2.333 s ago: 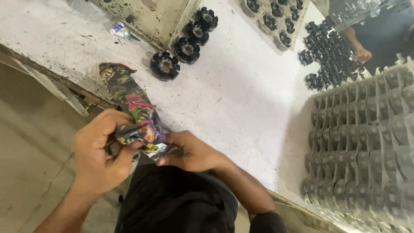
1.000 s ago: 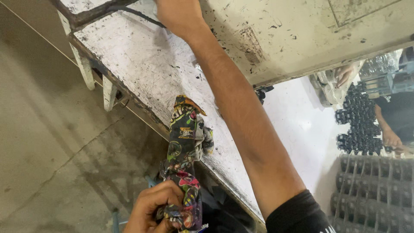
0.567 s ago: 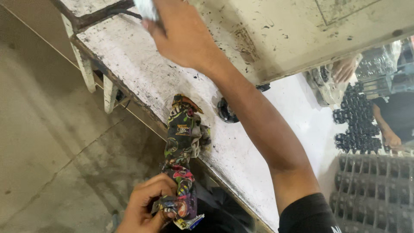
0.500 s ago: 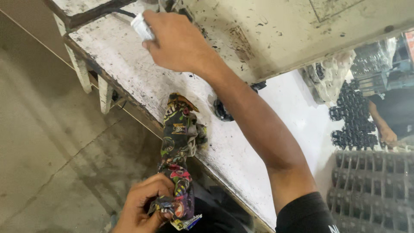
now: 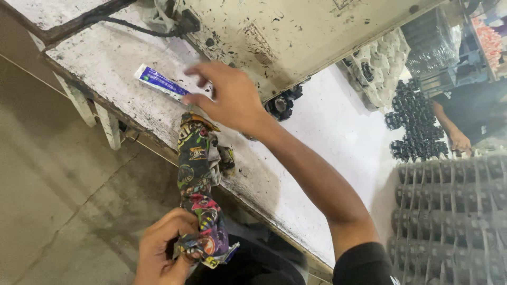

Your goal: The person sits at a workbench and applies adhesive from a small tube to black plastic rotor-like parts, rotating each part by hand to reach the surfaces. They place the treated parts into a molded plastic tray and pick up the next part, occasionally wiping the tube with a cloth.

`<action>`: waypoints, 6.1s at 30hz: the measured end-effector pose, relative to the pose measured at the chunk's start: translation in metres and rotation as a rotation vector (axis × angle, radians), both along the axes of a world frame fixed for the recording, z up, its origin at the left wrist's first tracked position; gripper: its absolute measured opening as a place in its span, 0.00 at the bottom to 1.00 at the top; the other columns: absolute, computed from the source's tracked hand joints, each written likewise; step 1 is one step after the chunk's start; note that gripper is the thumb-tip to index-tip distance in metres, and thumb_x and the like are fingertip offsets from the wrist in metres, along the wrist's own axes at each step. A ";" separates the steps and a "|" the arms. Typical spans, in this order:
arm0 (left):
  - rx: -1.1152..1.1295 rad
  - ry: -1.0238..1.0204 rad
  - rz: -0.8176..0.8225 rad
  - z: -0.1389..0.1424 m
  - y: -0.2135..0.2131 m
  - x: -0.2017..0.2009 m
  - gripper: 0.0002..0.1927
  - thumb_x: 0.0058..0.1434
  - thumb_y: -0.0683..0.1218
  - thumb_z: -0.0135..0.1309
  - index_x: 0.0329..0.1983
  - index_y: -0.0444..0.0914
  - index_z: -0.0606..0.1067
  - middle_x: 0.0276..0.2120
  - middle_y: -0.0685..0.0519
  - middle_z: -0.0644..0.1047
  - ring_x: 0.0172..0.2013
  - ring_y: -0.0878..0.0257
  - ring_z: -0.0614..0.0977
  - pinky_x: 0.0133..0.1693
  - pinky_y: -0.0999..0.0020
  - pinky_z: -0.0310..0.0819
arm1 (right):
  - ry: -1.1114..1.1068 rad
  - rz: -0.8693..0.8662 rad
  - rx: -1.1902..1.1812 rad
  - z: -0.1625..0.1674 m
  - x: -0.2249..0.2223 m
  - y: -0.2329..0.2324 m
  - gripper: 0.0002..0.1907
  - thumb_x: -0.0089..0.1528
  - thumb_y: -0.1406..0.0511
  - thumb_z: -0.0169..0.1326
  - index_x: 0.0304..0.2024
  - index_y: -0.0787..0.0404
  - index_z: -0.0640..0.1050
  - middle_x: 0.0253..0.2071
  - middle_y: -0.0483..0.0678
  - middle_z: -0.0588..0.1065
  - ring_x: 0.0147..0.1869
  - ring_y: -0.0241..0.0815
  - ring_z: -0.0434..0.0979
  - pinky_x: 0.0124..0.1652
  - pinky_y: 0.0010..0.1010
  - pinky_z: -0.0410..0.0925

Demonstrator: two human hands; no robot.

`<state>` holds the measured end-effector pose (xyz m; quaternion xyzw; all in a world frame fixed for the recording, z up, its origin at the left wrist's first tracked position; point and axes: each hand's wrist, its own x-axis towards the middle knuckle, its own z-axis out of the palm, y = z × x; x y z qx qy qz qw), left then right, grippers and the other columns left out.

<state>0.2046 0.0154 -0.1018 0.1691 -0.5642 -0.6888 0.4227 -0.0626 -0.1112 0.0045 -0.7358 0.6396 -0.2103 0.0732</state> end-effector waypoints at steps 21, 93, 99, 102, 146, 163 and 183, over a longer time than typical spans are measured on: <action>-0.341 -0.044 -0.119 0.115 0.022 -0.072 0.10 0.50 0.36 0.59 0.34 0.33 0.73 0.35 0.49 0.76 0.32 0.62 0.78 0.35 0.72 0.71 | -0.934 -0.040 0.417 0.021 0.016 0.321 0.09 0.66 0.72 0.54 0.49 0.66 0.79 0.40 0.51 0.81 0.45 0.40 0.81 0.48 0.31 0.75; -0.288 0.056 -0.196 0.109 0.088 -0.118 0.08 0.54 0.36 0.58 0.33 0.34 0.70 0.36 0.50 0.73 0.33 0.67 0.71 0.41 0.75 0.66 | -1.518 -0.306 -0.130 -0.044 0.017 0.399 0.23 0.57 0.67 0.72 0.51 0.65 0.77 0.48 0.47 0.79 0.53 0.37 0.78 0.53 0.31 0.72; -0.431 0.023 -0.076 0.103 0.094 -0.115 0.09 0.54 0.36 0.60 0.33 0.34 0.71 0.36 0.48 0.74 0.33 0.63 0.76 0.37 0.74 0.70 | -1.609 -0.331 -0.166 -0.068 0.028 0.404 0.15 0.63 0.70 0.69 0.48 0.66 0.76 0.45 0.47 0.80 0.50 0.36 0.79 0.52 0.31 0.75; -0.521 -0.001 -0.004 0.095 0.095 -0.114 0.07 0.54 0.36 0.60 0.33 0.34 0.73 0.37 0.47 0.75 0.34 0.60 0.79 0.37 0.71 0.73 | -1.625 -0.471 -0.192 -0.065 0.038 0.391 0.13 0.64 0.68 0.64 0.49 0.65 0.76 0.45 0.48 0.80 0.49 0.37 0.80 0.50 0.32 0.76; -0.063 -0.038 -0.186 0.037 0.099 -0.112 0.10 0.64 0.41 0.60 0.40 0.29 0.74 0.44 0.50 0.76 0.39 0.69 0.73 0.40 0.76 0.68 | -1.487 -0.403 -0.016 -0.045 0.028 0.401 0.14 0.59 0.72 0.67 0.45 0.68 0.79 0.40 0.47 0.80 0.44 0.33 0.80 0.45 0.25 0.74; 0.270 0.077 -0.113 0.033 0.082 -0.128 0.06 0.72 0.39 0.56 0.47 0.30 0.77 0.38 0.54 0.79 0.37 0.71 0.77 0.40 0.75 0.71 | -1.560 -0.390 -0.018 -0.026 0.007 0.412 0.18 0.55 0.72 0.70 0.43 0.61 0.76 0.45 0.46 0.78 0.50 0.37 0.79 0.52 0.31 0.74; -0.501 -0.258 -0.009 0.071 0.131 -0.126 0.15 0.52 0.39 0.66 0.42 0.33 0.76 0.41 0.45 0.79 0.41 0.54 0.83 0.44 0.65 0.76 | -1.485 -0.536 -0.455 -0.082 0.030 0.401 0.19 0.56 0.75 0.70 0.46 0.65 0.76 0.57 0.53 0.79 0.56 0.39 0.79 0.55 0.35 0.75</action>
